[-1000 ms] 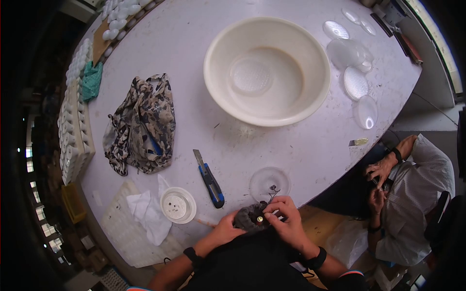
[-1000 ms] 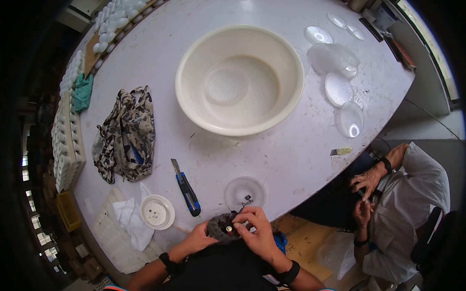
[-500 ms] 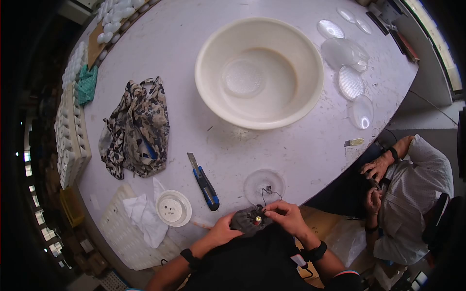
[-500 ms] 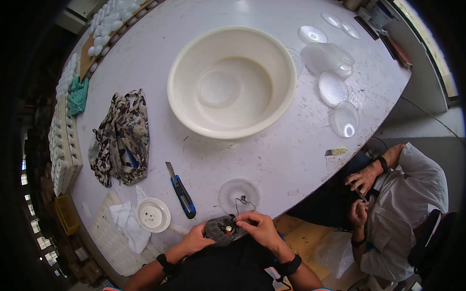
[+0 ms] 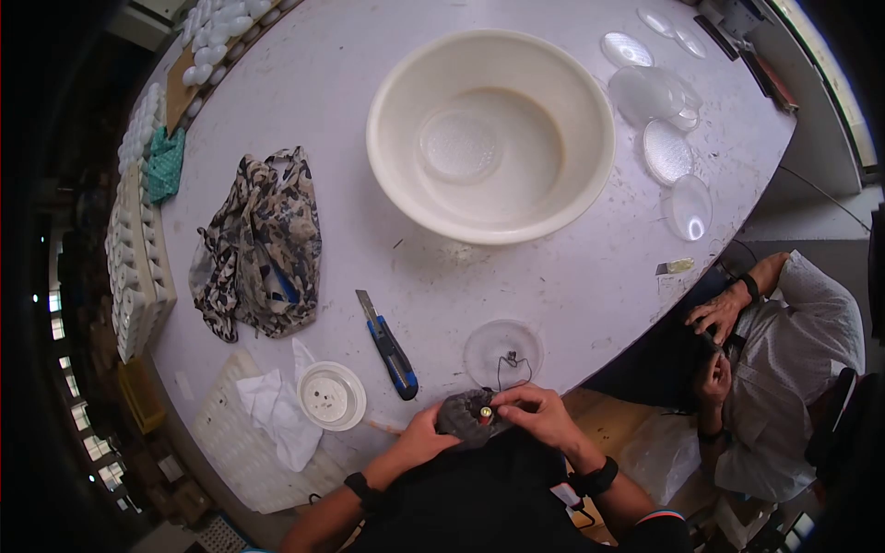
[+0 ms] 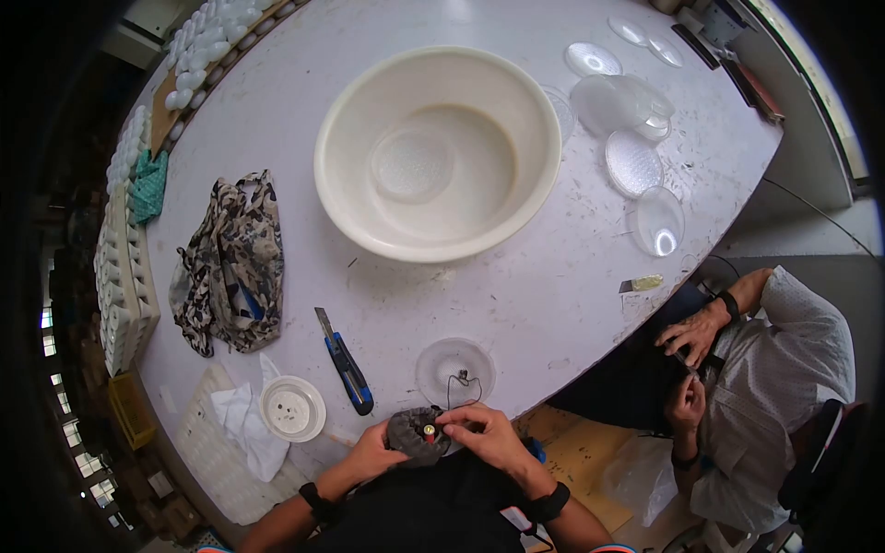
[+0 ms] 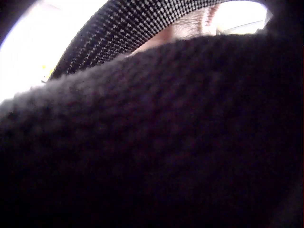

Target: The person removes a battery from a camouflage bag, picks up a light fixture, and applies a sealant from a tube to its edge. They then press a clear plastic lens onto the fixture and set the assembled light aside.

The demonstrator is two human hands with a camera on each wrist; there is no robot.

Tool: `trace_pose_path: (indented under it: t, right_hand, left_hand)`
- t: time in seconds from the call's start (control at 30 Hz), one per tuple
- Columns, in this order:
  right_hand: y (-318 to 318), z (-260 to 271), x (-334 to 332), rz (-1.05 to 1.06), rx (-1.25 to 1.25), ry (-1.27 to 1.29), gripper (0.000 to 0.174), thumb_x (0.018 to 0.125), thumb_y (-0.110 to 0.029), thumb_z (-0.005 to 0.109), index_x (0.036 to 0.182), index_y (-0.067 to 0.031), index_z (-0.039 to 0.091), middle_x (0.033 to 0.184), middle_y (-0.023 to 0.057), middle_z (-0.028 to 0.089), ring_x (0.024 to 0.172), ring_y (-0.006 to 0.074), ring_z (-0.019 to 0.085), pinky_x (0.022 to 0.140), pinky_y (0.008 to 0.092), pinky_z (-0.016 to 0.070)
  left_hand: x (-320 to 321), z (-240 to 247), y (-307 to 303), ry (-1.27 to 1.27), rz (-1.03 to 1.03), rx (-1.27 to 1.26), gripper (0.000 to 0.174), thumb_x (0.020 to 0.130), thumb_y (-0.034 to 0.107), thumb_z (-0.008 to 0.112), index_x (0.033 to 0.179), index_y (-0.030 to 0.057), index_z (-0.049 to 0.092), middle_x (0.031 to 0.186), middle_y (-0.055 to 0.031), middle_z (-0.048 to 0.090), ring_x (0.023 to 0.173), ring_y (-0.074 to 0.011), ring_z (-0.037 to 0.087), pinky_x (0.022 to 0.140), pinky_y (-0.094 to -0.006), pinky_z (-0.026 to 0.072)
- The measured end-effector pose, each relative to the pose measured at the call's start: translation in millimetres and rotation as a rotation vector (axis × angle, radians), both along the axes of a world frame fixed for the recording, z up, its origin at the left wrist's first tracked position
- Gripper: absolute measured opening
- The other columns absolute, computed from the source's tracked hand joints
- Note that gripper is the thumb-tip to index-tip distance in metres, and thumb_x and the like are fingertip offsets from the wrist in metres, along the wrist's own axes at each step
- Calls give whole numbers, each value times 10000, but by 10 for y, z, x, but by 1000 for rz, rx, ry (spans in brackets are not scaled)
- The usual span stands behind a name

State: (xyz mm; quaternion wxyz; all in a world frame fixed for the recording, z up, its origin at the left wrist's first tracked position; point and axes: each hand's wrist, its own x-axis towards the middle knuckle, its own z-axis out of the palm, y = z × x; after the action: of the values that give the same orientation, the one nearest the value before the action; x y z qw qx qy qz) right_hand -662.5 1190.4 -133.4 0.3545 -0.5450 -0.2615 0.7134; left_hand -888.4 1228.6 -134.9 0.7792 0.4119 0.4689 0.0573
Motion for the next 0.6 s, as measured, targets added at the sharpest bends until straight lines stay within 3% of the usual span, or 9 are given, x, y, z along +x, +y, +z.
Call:
trace_pose_path:
  t: [0.33, 0.6]
  right_hand:
    - [85, 17, -135, 14, 216, -182, 173, 809, -136, 659, 960, -51, 669, 803, 10, 554, 640, 77, 483, 581, 213, 394]
    - [41, -32, -150, -26, 72, -119, 102, 869, -115, 549, 940, -43, 562, 838, 7, 528, 770, 77, 477, 669, 213, 385]
  left_hand:
    - [-1, 18, 6, -5, -19, 14, 488, 729, -18, 664, 1185, -15, 487, 1095, -47, 586, 999, -108, 545, 898, -276, 432]
    - [-15, -44, -43, 17, -19, 41, 505, 707, 38, 664, 1180, -8, 492, 1070, -72, 590, 993, -131, 543, 898, -287, 423]
